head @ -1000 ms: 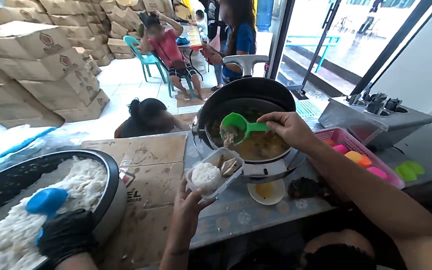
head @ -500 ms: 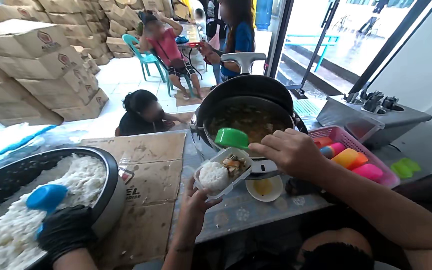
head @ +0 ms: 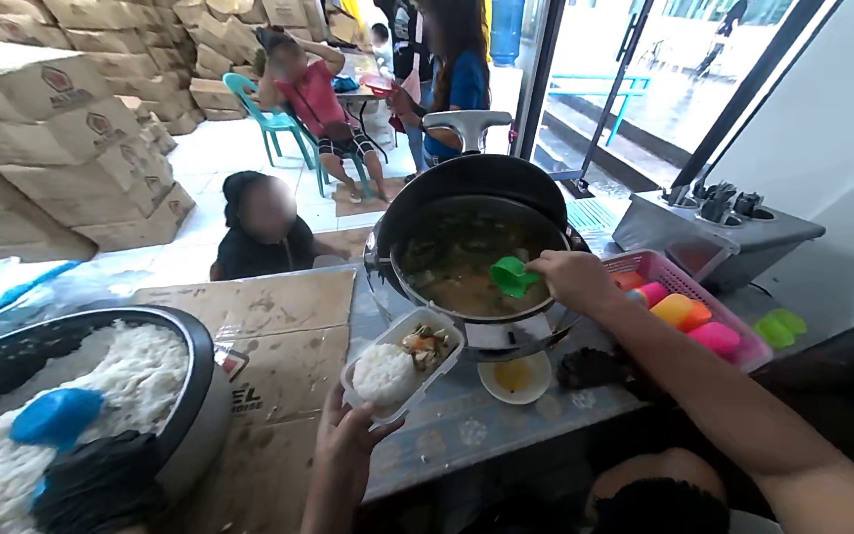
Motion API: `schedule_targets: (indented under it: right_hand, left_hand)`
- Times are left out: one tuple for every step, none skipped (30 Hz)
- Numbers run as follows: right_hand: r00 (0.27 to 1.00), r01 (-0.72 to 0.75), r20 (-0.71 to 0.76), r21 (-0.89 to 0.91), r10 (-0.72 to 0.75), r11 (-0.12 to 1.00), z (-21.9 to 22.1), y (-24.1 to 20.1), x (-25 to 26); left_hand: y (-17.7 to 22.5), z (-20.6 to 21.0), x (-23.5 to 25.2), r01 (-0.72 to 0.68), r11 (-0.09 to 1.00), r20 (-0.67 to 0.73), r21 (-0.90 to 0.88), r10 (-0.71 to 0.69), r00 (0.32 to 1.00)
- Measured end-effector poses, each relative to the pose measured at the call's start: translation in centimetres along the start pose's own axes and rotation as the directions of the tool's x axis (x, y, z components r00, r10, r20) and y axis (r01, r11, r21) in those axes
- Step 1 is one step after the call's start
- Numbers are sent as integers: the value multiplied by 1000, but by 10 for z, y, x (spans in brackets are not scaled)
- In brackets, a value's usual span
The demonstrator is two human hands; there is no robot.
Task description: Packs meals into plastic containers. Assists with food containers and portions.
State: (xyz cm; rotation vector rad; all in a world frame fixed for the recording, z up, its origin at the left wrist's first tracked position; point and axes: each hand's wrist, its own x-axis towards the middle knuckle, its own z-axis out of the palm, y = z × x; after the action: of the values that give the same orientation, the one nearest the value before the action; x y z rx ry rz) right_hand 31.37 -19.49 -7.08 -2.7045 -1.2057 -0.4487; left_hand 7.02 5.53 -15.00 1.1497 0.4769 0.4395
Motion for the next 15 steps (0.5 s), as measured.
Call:
schedule_targets:
  right_hand:
    - [999, -36, 28, -11, 36, 999, 5, 5, 2]
    - [996, -76, 47, -27, 77, 997, 9, 11, 5]
    - [991, -118, 55, -45, 120, 992, 12, 16, 9]
    - [984, -159, 71, -56, 163, 986, 15, 22, 14]
    - [974, -197, 102, -61, 202, 979, 17, 26, 21]
    - [965, -220, 129, -57, 226, 974, 19, 30, 28]
    - [961, -228, 147, -47, 233, 972, 21, 30, 36]
    - [956, -235, 171, -36, 237, 971, 23, 28, 43]
    - [954, -232, 191, -21, 232, 972, 24, 24, 52]
    - [958, -212, 193, -9, 210, 977, 28, 19, 60]
    - [968, -186, 176, 9, 181, 983, 33, 14, 69]
    - [976, -159, 155, 25, 154, 987, 39, 10, 80]
    - [980, -143, 145, 37, 136, 989, 45, 5, 92]
    - [984, -128, 130, 49, 121, 990, 51, 1, 103]
    - [985, -120, 128, 60, 112, 991, 56, -3, 115]
  left_hand:
    - [-1, -7, -1, -8, 1000, -11, 7, 8, 1000]
    - [-2, -14, -1, -13, 1000, -24, 14, 14, 1000]
    - [-2, -21, -2, -16, 1000, -42, 20, 17, 999]
    - [-2, -27, -3, -20, 999, -60, 27, 22, 998]
    - [-1, -33, -4, -23, 999, -80, 28, 25, 996]
    - [-1, -38, -4, -28, 999, -99, 30, 31, 995]
    - [0, -44, -3, -30, 999, -108, 36, 33, 994]
    - [1, -48, -2, -34, 999, -110, 35, 38, 993]
    - [2, -52, -1, -42, 999, -110, 32, 46, 993]
    - [3, -54, 0, -53, 998, -114, 21, 55, 992]
    - [4, -57, 1, -64, 998, -117, 8, 64, 991]
    - [5, -59, 3, -70, 998, -111, 1, 69, 991]
    - [6, -61, 4, -75, 997, -113, -9, 73, 991]
    - [6, -62, 5, -78, 997, -113, -15, 76, 991]
    - [7, -63, 6, -81, 997, -115, -15, 79, 990]
